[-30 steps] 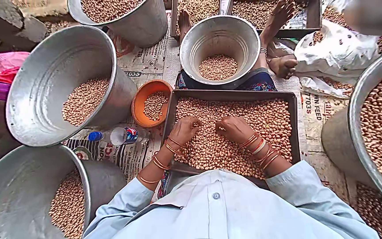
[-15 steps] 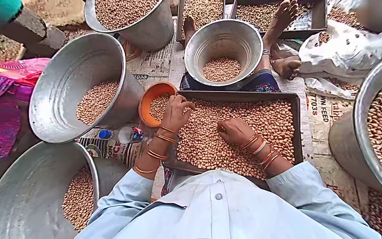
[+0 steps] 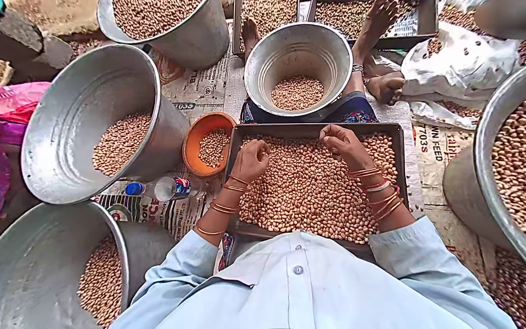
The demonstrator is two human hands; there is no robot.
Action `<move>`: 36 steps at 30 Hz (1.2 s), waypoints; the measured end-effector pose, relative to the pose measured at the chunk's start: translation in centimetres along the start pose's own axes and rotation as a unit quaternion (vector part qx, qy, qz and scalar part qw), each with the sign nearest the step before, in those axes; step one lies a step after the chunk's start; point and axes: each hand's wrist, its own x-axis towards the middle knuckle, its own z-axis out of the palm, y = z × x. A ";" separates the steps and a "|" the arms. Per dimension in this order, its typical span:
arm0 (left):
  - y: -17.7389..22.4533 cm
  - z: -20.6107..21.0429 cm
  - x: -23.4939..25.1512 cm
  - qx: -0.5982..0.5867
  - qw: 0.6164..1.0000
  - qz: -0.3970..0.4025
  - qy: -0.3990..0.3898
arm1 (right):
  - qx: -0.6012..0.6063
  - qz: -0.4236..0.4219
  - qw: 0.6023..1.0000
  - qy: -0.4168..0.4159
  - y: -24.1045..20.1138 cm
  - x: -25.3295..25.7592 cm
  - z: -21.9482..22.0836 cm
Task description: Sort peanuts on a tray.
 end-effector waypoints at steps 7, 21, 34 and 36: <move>1.3 1.9 0.3 0.011 0.996 0.044 -0.072 | -0.389 -0.105 0.901 -0.161 1.8 0.8 3.6; 3.2 -0.4 -2.0 -0.037 0.987 -0.067 -0.140 | -0.422 -0.094 0.871 -0.233 3.2 0.7 5.1; 0.2 0.5 -3.8 -0.079 0.977 0.052 -0.190 | -0.353 -0.012 0.908 -0.224 1.3 1.1 3.6; 0.4 0.8 -4.2 -0.060 0.979 0.070 -0.182 | -0.392 -0.029 0.886 -0.245 1.5 0.5 4.6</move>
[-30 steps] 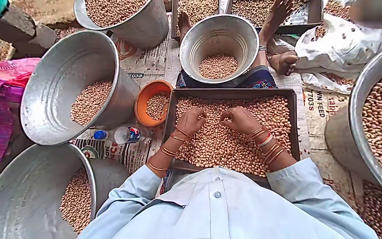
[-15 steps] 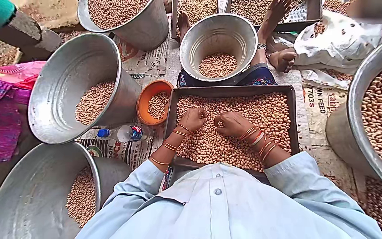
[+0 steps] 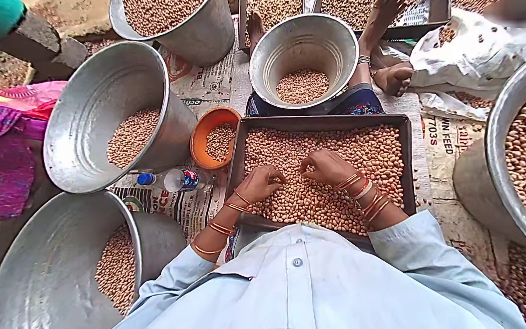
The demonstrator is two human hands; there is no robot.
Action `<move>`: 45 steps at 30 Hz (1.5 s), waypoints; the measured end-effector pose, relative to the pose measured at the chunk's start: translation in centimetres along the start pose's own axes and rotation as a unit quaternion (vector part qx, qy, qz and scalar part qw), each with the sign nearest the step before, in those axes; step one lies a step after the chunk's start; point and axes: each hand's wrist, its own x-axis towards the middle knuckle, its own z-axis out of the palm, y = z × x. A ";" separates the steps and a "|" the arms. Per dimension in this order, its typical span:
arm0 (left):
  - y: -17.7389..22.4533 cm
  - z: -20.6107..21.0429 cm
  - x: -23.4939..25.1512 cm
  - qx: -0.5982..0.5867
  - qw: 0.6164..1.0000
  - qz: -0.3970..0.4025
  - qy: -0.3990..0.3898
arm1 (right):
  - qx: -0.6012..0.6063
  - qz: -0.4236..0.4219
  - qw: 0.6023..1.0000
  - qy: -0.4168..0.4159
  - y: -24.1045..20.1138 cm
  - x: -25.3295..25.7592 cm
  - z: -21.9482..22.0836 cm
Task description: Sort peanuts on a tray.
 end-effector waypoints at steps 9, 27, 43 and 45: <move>-2.8 -1.9 -0.9 -0.295 0.953 -0.051 0.044 | -0.066 -0.010 0.998 0.002 -1.5 -0.2 1.9; 0.4 0.6 0.2 -0.030 0.994 -0.100 0.026 | 0.073 0.030 0.997 0.017 0.0 0.2 0.0; 2.2 2.0 -0.7 0.023 0.999 -0.035 0.005 | -0.059 0.034 0.998 0.002 -1.1 0.3 2.1; 2.1 2.0 -0.9 -0.017 0.999 -0.036 0.016 | -0.057 0.031 0.998 0.006 -1.3 0.0 1.5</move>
